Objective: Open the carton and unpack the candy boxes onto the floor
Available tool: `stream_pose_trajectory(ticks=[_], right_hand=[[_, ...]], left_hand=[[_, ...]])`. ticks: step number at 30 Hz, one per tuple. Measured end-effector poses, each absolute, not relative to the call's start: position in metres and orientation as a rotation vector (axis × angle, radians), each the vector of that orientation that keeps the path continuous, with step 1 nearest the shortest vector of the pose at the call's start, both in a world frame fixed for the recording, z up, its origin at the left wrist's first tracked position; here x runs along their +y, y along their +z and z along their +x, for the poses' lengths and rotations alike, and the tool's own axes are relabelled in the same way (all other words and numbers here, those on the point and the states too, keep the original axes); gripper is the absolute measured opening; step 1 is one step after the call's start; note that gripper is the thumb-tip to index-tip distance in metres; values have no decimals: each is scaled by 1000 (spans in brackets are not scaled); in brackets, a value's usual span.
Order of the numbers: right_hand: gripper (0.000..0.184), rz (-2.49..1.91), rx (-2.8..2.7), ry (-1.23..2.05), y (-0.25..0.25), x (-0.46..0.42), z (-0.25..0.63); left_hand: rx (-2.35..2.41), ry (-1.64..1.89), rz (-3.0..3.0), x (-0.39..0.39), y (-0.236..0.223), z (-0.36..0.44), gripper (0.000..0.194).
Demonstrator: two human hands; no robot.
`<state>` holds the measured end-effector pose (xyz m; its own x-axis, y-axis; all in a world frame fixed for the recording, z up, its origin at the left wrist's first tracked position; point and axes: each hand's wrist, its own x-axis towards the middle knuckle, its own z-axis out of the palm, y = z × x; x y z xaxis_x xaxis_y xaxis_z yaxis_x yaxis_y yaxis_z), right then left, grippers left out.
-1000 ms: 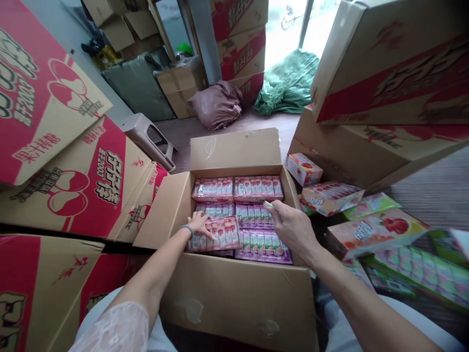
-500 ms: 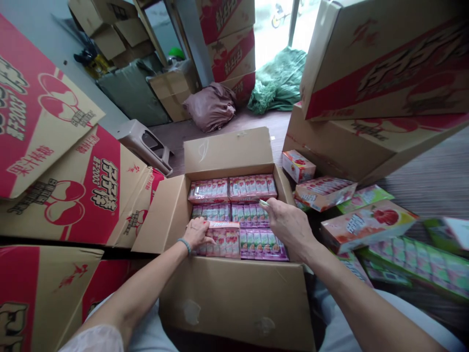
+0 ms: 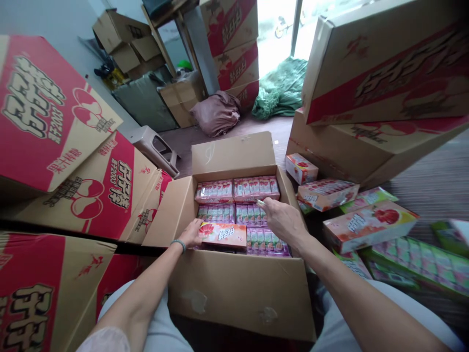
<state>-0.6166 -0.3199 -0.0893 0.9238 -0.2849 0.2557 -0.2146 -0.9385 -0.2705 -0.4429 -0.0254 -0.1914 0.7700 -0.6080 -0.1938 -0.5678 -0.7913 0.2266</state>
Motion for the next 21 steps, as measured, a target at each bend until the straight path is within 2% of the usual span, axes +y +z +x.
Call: stream_pose_trajectory(ticks=[6,10,17,21], right_hand=[[27,-2733,309,-565,-85,-315,-619],[29,-2759,72,-558,-72,-295,-632],[16,-3051,-448,-175,-66,-236,-656],[17,-3111,-533,-109,-69,-204,-655]], left_hand=[[-830,-67,2677,-52,-130,-470,52],[-859,93,2427,-42,-95,-515,65],[-778,62,2227,-28,-125,-586,73],[-818,181,2175,-27,-137,-596,66]])
